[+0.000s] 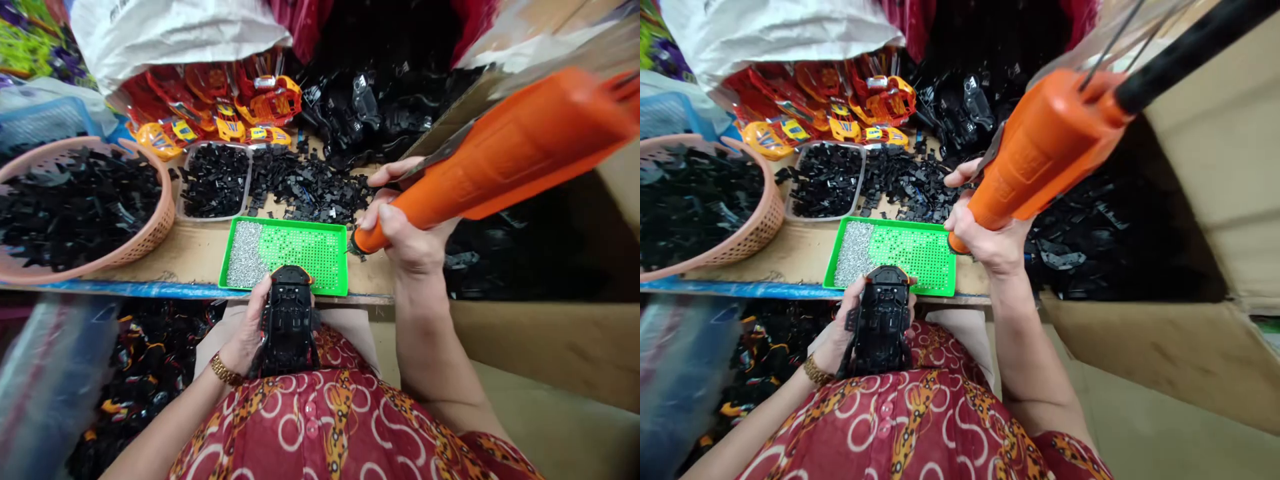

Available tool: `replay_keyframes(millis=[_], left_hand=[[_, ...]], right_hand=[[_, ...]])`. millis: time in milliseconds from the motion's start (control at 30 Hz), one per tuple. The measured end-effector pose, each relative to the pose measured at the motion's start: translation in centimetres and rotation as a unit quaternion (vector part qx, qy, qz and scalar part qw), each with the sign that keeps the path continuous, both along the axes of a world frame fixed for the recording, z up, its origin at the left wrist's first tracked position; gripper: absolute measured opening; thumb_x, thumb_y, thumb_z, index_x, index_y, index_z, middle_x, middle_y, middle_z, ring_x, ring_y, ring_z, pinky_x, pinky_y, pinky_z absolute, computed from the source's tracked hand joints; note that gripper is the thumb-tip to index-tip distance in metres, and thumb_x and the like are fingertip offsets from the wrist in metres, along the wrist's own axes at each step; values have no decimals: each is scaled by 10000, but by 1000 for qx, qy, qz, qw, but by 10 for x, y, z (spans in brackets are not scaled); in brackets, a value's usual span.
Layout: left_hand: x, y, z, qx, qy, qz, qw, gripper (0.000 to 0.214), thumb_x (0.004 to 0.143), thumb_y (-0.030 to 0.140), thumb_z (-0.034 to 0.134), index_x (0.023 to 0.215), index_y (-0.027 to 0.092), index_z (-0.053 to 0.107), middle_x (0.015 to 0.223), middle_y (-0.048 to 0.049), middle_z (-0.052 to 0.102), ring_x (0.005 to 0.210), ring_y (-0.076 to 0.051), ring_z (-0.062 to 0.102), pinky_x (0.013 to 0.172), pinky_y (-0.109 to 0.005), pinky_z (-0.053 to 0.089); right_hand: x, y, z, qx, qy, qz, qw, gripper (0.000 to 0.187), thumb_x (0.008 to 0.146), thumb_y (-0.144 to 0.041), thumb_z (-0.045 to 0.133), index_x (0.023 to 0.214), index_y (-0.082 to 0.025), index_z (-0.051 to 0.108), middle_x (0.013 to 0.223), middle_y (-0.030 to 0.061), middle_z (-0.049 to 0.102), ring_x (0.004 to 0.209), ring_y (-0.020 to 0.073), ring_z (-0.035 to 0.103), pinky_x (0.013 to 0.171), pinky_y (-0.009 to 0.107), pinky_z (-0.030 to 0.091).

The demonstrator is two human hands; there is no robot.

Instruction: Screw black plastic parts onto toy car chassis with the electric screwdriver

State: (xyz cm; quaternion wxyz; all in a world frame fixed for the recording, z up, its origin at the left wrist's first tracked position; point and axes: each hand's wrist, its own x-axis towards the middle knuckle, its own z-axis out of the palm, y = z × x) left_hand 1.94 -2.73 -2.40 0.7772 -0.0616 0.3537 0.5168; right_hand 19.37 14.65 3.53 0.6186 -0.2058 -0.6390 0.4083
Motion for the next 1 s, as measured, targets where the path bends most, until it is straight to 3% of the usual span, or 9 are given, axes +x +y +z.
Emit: replay_keyframes(millis=[133,467,767,1000], left_hand=[[-4,10,3,3,-18,-20,1000,641,865,611,706,1277,122,749,995,-162,812,743,-267,771,629,-399,676],[-5,17,6,38,0,-60,997,534,900,625,672,1029,125,805,988,-157,822,711,-241,749,611,-347,661],[-5,14,1,31,-10,-56,998,552,897,631,671,1058,120,803,1010,-172,816,713,-230,737,627,-357,663],[-4,15,1,35,-21,-51,998,519,922,596,644,1046,118,803,1013,-173,821,683,-224,728,617,-351,658]], right_hand=[[-2,10,-17,-24,-14,-13,1000,332,812,-457,841,1068,-350,660,976,-50,711,499,85,608,458,269,564],[-16,21,-42,-55,14,-7,998,282,826,-449,840,1030,-335,681,941,-36,687,518,98,605,473,299,543],[-28,26,-48,-80,-19,-50,995,484,735,-657,837,1010,-343,593,958,-8,678,547,137,581,486,336,550],[-31,30,-54,-80,-11,-54,995,481,735,-648,847,1018,-348,601,947,-7,674,532,134,575,470,333,555]])
